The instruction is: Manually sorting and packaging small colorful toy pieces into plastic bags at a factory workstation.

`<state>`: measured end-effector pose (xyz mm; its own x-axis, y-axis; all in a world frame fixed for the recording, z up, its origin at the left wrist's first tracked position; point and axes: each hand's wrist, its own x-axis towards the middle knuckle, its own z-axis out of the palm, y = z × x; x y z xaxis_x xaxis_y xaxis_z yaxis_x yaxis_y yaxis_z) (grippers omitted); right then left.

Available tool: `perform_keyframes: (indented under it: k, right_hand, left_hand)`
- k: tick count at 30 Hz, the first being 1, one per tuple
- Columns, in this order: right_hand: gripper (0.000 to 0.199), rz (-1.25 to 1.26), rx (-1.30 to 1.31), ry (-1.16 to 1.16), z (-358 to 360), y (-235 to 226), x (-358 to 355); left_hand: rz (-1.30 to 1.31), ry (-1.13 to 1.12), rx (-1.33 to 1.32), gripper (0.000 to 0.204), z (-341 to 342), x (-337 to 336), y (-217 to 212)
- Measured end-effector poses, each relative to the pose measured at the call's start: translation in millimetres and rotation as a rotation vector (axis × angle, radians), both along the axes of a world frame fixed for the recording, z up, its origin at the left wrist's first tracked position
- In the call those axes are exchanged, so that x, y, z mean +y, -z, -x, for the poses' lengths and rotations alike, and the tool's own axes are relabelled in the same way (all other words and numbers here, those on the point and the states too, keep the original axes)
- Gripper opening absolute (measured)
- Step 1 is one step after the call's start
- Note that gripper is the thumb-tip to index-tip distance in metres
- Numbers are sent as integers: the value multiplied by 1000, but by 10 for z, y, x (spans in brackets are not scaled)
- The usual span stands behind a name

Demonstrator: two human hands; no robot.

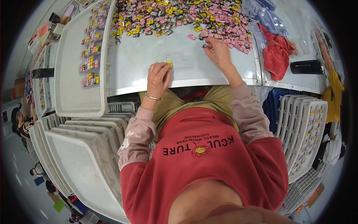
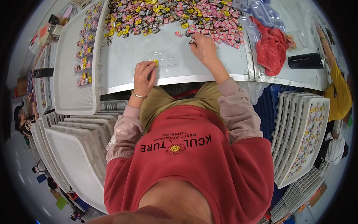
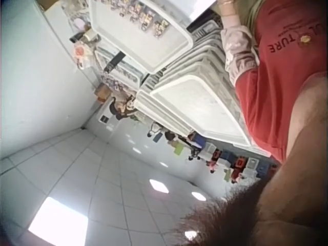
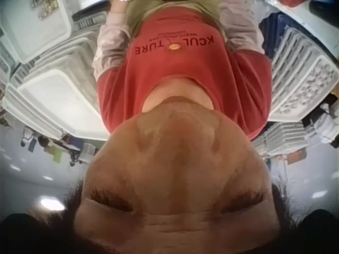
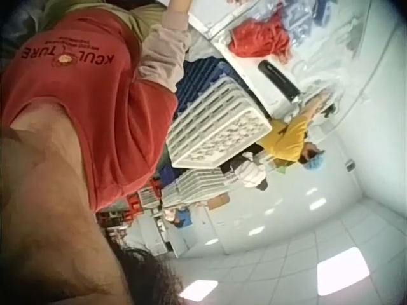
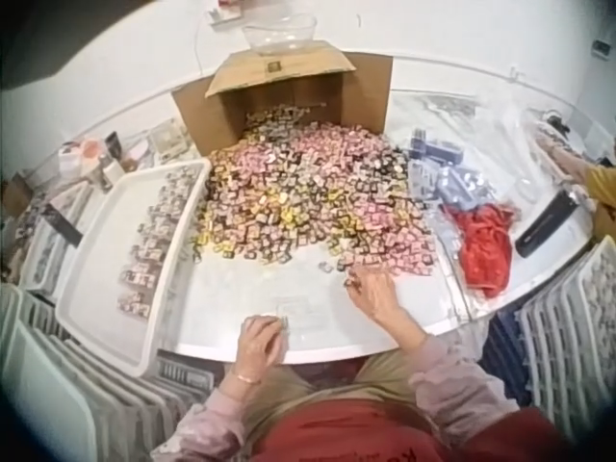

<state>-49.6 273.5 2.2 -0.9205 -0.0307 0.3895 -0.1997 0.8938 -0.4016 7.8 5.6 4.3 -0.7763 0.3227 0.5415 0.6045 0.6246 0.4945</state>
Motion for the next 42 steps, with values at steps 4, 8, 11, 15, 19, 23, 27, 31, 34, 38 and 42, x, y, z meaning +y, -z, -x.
perform_keyframes:
  k: [4,8,11,15,19,23,27,31,34,38,42]
  right_hand:
    - [30,693,-354,-218,3,-95,13]
    - [29,847,-492,-483,43,-438,-226]
    - [26,721,-535,-606,120,-338,-442]
    - [19,562,-652,-686,221,-124,-694]
    - [13,318,-462,-691,182,-142,-840]
    - [13,184,-318,-637,132,-70,-876]
    - [13,513,-362,-605,142,-127,-711]
    - [14,197,-202,-666,6,-116,-727]
    - [11,100,-88,-636,-111,-52,-832]
    - [12,211,-90,-590,-119,-3,-831]
    - [17,672,-293,-440,-8,-123,-503]
  left_hand:
    - [-173,-196,51,20,7,-113,-5]
    - [-540,-382,-111,19,49,-330,-2]
    - [-460,-353,-171,18,101,-239,-200]
    - [-152,-143,-20,24,66,-102,-106]
    - [42,-9,3,28,-73,-23,-12]
    - [79,-34,36,29,-84,1,55]
    - [89,-50,32,29,-94,-11,64]
    - [78,-53,36,30,-85,6,63]
    - [90,-48,56,32,-70,42,58]
    - [135,-56,65,33,-94,51,26]
    - [178,-62,35,35,-108,13,72]
